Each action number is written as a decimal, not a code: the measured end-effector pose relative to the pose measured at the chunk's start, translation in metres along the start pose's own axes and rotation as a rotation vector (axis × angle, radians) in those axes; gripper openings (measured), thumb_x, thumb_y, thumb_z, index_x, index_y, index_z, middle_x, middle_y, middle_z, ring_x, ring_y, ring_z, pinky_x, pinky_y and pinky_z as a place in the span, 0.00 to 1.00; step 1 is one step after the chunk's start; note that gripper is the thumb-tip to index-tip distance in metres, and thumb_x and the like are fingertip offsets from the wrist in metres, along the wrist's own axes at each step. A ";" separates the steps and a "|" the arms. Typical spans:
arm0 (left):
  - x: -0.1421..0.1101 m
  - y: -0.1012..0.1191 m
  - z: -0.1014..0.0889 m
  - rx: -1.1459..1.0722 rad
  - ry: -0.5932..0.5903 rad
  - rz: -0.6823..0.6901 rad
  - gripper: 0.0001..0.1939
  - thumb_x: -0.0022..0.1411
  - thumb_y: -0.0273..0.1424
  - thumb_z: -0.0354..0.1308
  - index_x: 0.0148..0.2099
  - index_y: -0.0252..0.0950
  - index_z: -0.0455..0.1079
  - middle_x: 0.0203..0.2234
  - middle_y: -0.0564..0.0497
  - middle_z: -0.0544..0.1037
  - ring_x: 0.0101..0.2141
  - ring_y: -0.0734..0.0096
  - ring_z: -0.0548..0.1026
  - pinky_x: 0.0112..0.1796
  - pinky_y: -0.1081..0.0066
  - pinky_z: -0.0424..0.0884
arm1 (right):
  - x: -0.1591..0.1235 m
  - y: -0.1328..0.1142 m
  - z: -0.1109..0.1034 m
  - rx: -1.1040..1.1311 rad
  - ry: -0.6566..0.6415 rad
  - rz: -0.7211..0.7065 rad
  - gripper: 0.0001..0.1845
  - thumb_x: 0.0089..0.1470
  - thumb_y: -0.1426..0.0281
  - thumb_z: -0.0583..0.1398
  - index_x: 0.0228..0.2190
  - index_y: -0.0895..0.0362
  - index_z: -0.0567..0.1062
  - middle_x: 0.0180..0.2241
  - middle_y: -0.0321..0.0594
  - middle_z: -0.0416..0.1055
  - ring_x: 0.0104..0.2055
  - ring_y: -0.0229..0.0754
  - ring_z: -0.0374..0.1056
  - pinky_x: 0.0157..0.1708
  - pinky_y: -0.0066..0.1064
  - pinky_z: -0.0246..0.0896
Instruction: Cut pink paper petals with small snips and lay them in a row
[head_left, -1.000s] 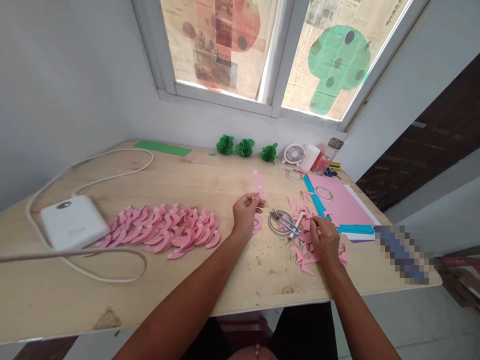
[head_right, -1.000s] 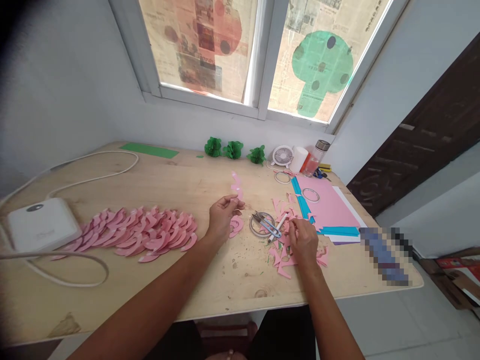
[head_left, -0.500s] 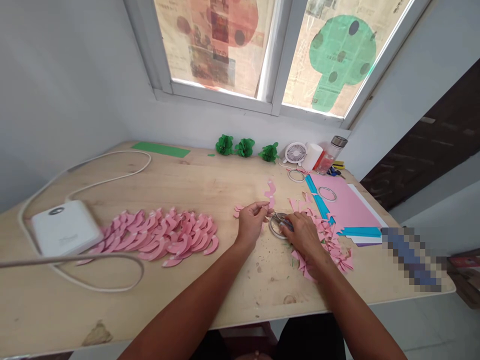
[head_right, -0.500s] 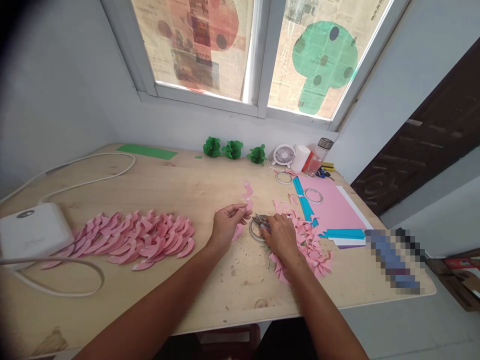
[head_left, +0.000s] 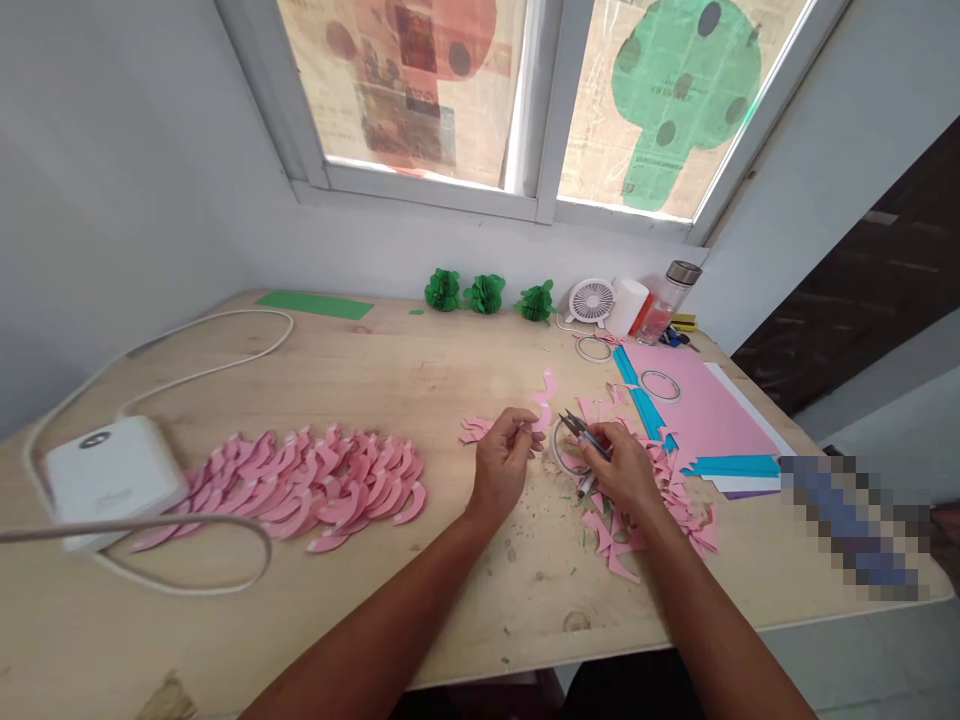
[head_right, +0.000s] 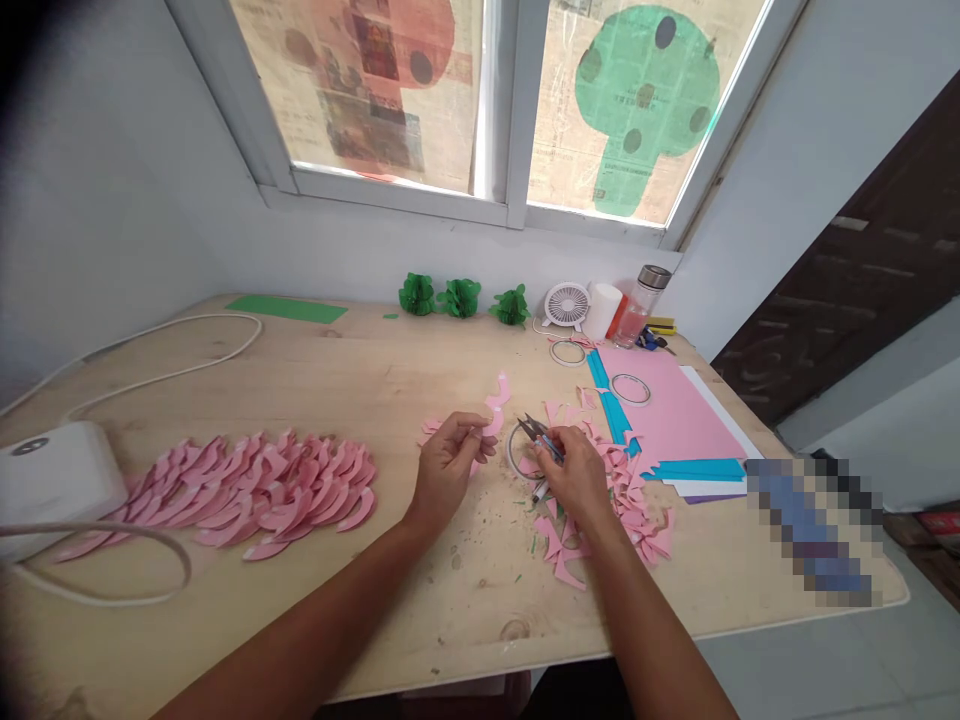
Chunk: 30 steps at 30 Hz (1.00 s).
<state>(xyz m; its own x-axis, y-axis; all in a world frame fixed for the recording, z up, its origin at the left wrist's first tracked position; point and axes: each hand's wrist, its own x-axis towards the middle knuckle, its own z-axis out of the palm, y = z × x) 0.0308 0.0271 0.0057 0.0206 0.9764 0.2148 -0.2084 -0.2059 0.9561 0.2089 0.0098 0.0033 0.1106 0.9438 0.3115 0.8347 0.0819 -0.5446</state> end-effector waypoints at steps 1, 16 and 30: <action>-0.001 -0.001 0.000 0.031 -0.020 0.024 0.06 0.55 0.28 0.52 0.32 0.37 0.70 0.23 0.52 0.74 0.26 0.73 0.73 0.28 0.75 0.67 | -0.001 -0.001 0.000 0.009 -0.009 0.000 0.11 0.49 0.61 0.57 0.33 0.55 0.72 0.29 0.38 0.69 0.31 0.40 0.64 0.29 0.30 0.56; -0.005 -0.007 0.004 0.265 -0.037 0.033 0.12 0.53 0.24 0.53 0.36 0.39 0.76 0.28 0.50 0.79 0.25 0.71 0.73 0.27 0.73 0.66 | -0.004 -0.004 0.002 0.214 -0.086 0.092 0.12 0.49 0.62 0.56 0.32 0.56 0.73 0.25 0.38 0.68 0.27 0.40 0.63 0.24 0.28 0.57; -0.004 -0.017 0.008 0.070 0.000 -0.065 0.27 0.47 0.27 0.62 0.52 0.40 0.66 0.49 0.42 0.71 0.34 0.68 0.76 0.30 0.73 0.72 | -0.009 -0.015 0.004 0.218 -0.110 0.011 0.13 0.47 0.63 0.58 0.34 0.56 0.74 0.27 0.38 0.70 0.27 0.39 0.63 0.26 0.29 0.56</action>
<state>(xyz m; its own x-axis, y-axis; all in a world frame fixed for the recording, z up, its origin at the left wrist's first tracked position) 0.0422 0.0263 -0.0093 0.0323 0.9879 0.1520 -0.1377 -0.1462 0.9796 0.1930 0.0015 0.0055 0.0501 0.9733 0.2242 0.6963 0.1270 -0.7065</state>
